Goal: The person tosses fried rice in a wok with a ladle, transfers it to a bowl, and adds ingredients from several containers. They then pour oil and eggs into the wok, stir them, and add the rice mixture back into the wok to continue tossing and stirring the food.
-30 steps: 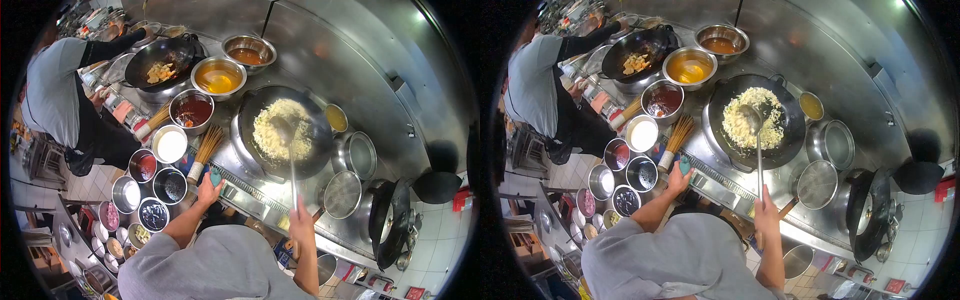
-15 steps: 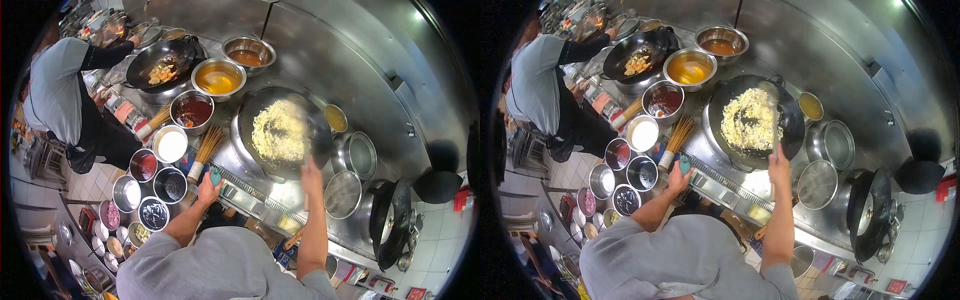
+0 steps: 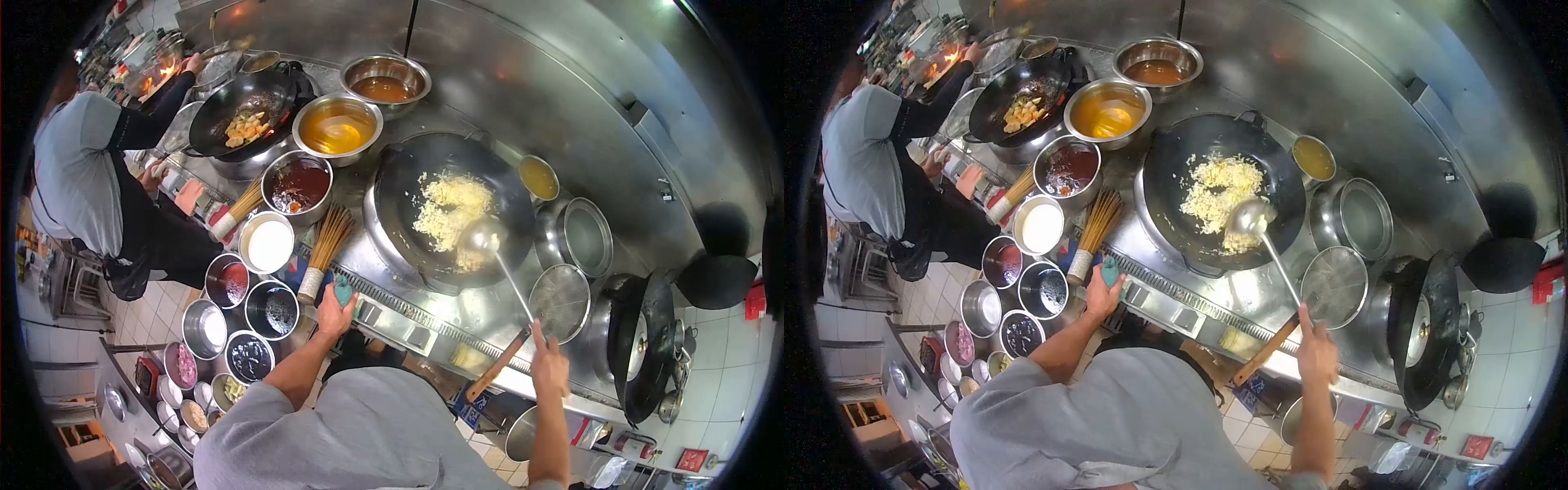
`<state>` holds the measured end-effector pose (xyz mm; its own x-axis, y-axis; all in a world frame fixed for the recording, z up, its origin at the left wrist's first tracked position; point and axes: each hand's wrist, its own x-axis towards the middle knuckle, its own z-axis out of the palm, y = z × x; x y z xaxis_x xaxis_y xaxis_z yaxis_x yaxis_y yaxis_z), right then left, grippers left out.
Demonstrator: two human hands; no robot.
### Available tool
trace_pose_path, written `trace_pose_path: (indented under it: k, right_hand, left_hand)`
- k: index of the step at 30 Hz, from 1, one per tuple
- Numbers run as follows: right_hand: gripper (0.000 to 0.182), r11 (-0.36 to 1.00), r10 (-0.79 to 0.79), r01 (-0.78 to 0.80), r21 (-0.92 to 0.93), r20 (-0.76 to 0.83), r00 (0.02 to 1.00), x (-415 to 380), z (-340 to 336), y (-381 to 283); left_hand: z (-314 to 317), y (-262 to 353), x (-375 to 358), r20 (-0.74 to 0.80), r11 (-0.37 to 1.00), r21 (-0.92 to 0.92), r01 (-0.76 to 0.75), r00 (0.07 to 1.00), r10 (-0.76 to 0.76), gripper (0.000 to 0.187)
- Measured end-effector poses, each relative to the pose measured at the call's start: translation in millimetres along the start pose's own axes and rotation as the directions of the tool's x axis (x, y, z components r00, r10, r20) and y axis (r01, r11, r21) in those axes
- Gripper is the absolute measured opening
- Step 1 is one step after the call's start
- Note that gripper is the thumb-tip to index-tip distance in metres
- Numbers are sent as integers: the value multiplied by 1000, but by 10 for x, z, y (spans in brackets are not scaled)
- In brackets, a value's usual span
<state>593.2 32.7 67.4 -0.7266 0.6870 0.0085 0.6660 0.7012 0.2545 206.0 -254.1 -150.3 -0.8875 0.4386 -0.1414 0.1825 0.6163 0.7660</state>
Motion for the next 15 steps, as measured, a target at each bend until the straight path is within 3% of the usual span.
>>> trace_pose_path:
  k: [3,4,6,7,8,11,14,15]
  right_hand:
    - [78,922,178,-237,306,208,962,534,240,-640]
    - [75,876,130,-122,466,15,991,627,467,-870]
    - [69,580,180,-173,796,82,980,676,366,-1175]
    - [67,299,166,-388,872,353,921,631,-76,-1249]
    - [66,7,67,-589,808,587,807,591,-421,-1309]
    - [62,30,125,-577,816,570,812,37,-693,-1368]
    - [62,-197,24,-655,730,671,741,-9,-676,-1254]
    - [63,-182,-7,-649,738,659,752,150,-538,-1193]
  left_hand:
    - [-53,54,-35,11,1000,-31,-1,1000,2,67]
    - [-68,67,-30,13,1000,-28,4,1000,-4,68]
    - [-71,45,-38,9,1000,-16,13,1000,-13,68]
    - [-49,15,-30,2,1000,-8,15,1000,-15,68]
    - [-33,-8,-25,-4,1000,-1,18,1000,-18,68]
    - [-20,-48,-30,-2,999,-32,20,1000,-20,68]
    - [-8,-51,-28,-25,1000,-25,3,1000,-4,68]
    - [-33,-40,-13,-21,1000,-23,7,1000,-7,68]
